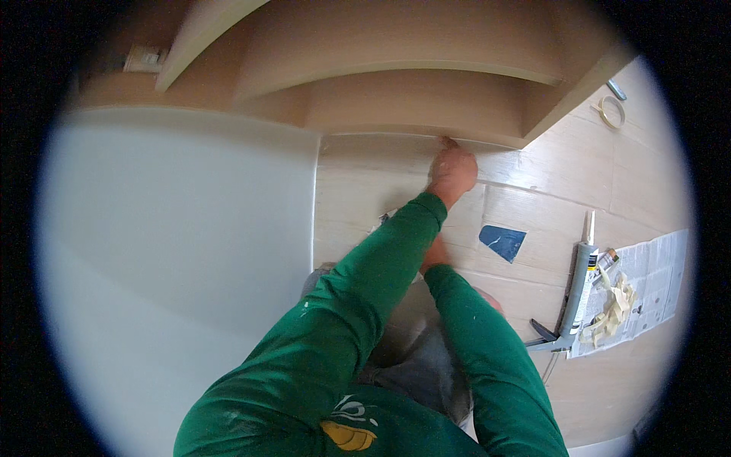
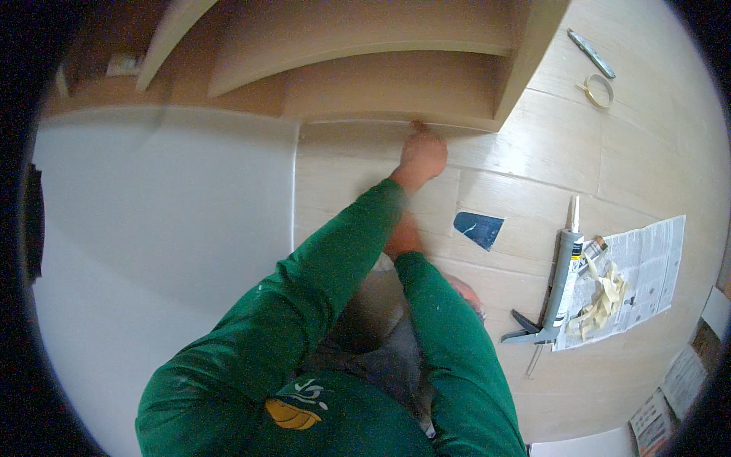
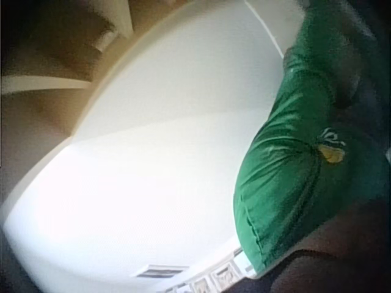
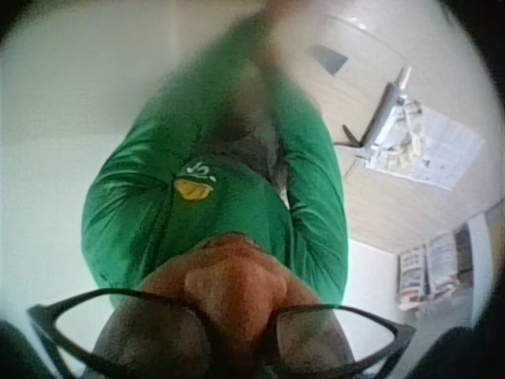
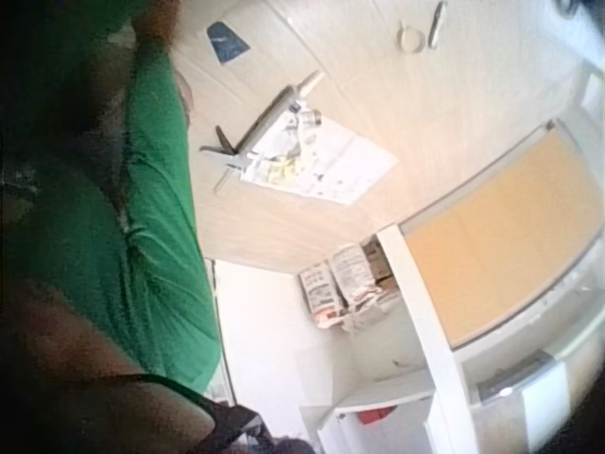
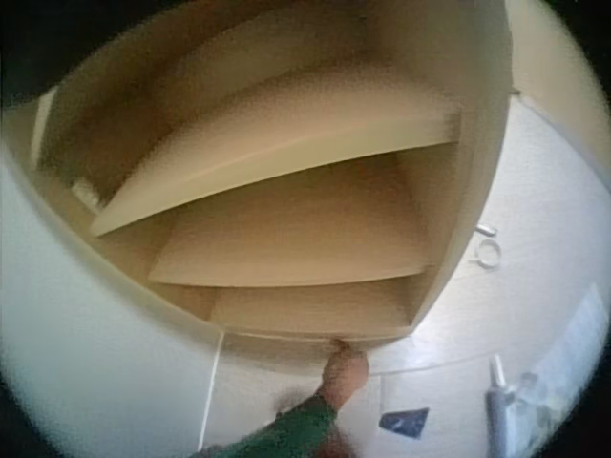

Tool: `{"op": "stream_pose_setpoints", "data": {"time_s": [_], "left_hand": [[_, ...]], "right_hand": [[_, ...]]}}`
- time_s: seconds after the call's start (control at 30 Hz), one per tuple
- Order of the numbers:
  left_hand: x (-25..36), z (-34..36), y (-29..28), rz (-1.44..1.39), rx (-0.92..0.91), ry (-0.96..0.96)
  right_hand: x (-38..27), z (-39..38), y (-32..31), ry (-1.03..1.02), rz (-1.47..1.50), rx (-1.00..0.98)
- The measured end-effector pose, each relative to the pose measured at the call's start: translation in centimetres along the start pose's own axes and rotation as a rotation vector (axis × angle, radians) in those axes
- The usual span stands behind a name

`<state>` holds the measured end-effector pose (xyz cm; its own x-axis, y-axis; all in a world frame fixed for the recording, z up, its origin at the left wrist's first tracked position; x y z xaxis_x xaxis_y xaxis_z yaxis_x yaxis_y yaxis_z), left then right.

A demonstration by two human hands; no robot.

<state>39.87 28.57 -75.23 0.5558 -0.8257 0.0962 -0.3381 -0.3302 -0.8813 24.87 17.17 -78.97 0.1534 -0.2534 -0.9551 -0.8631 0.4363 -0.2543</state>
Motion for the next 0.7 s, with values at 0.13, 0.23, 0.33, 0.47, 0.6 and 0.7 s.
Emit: {"op": "stream_pose_setpoints", "data": {"time_s": [0.13,0.23,0.33,0.47,0.6,0.7], "left_hand": [[1.3,0.9,1.0,-0.257,0.047,-0.063],[4.5,1.3,1.3,-0.193,0.026,0.077],[2.4,2.1,2.9,-0.283,0.139,-0.172],[9.0,-0.5,-1.4,-0.716,0.046,-0.252],[9.3,-3.6,-3.8,-0.673,0.059,0.089],[8.9,-7.4,-4.7,-0.759,0.096,0.246]], "right_hand": [[-1.4,0.4,1.3,0.029,0.128,0.022],[-1.0,1.1,0.3,0.103,0.146,0.048],[-4.7,1.4,2.8,0.225,0.475,-0.018],[-6.6,0.5,-1.4,0.037,-0.118,0.256],[-6.9,1.5,-0.5,0.122,-0.117,0.097],[-7.2,1.4,-0.2,0.169,-0.041,0.068]]}}
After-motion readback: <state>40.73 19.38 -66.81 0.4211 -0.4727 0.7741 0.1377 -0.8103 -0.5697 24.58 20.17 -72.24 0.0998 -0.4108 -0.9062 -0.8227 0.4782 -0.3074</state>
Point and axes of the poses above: each hand's wrist, its own z-axis towards the middle knuckle, its own y-axis out of the palm, x = y × z, the point moved 3 cm from there along z, towards the middle knuckle, and after that the axes turned 3 degrees about -x, right-handed, at the moved point
